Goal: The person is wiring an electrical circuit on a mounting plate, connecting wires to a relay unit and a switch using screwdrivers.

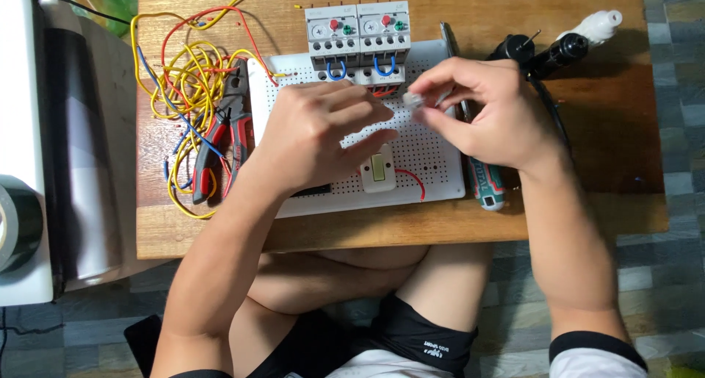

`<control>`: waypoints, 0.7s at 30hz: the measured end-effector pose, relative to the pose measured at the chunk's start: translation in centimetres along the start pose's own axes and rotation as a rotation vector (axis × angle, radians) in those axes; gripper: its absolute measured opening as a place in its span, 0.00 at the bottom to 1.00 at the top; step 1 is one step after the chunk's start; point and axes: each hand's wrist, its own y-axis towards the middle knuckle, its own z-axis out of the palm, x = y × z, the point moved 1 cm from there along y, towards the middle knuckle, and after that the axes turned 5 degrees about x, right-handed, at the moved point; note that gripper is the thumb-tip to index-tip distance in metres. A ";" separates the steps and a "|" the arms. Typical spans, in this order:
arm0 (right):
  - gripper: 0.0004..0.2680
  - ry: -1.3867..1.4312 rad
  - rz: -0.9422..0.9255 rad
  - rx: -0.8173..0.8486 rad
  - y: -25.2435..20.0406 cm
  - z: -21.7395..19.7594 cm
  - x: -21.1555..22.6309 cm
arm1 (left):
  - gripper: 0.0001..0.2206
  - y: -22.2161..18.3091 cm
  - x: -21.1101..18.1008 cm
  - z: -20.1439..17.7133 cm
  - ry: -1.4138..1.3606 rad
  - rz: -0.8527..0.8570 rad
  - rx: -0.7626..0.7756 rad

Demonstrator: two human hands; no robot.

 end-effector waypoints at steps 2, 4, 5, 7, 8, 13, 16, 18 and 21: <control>0.09 -0.040 -0.004 0.005 -0.2 -0.3 -0.3 | 0.01 -0.1 0.2 -0.3 0.005 -0.025 -0.013; 0.09 -0.076 -0.003 0.007 -0.2 0.0 -0.7 | 0.01 -0.4 0.4 -0.4 0.005 -0.052 -0.019; 0.09 -0.090 -0.012 0.019 0.0 0.3 -0.8 | 0.02 -0.5 0.5 -0.4 -0.023 -0.069 -0.022; 0.08 -0.105 -0.019 0.032 0.1 0.6 -1.0 | 0.02 -0.5 0.6 -0.3 -0.053 -0.087 -0.026; 0.08 -0.130 -0.023 0.051 0.1 0.7 -1.1 | 0.03 -0.5 0.6 -0.3 -0.058 -0.092 -0.023; 0.06 -0.149 -0.047 0.110 0.6 1.2 -1.2 | 0.03 -0.4 0.7 -0.3 -0.057 -0.102 -0.013; 0.06 -0.142 -0.031 0.122 0.5 1.3 -1.5 | 0.03 -0.4 0.6 -0.3 -0.053 -0.109 -0.001; 0.06 -0.187 -0.034 0.132 0.4 1.4 -1.8 | 0.03 -0.4 0.5 -0.4 -0.034 -0.111 0.012; 0.06 -0.198 -0.047 0.133 0.4 1.5 -2.0 | 0.03 -0.4 0.5 -0.4 -0.027 -0.116 0.018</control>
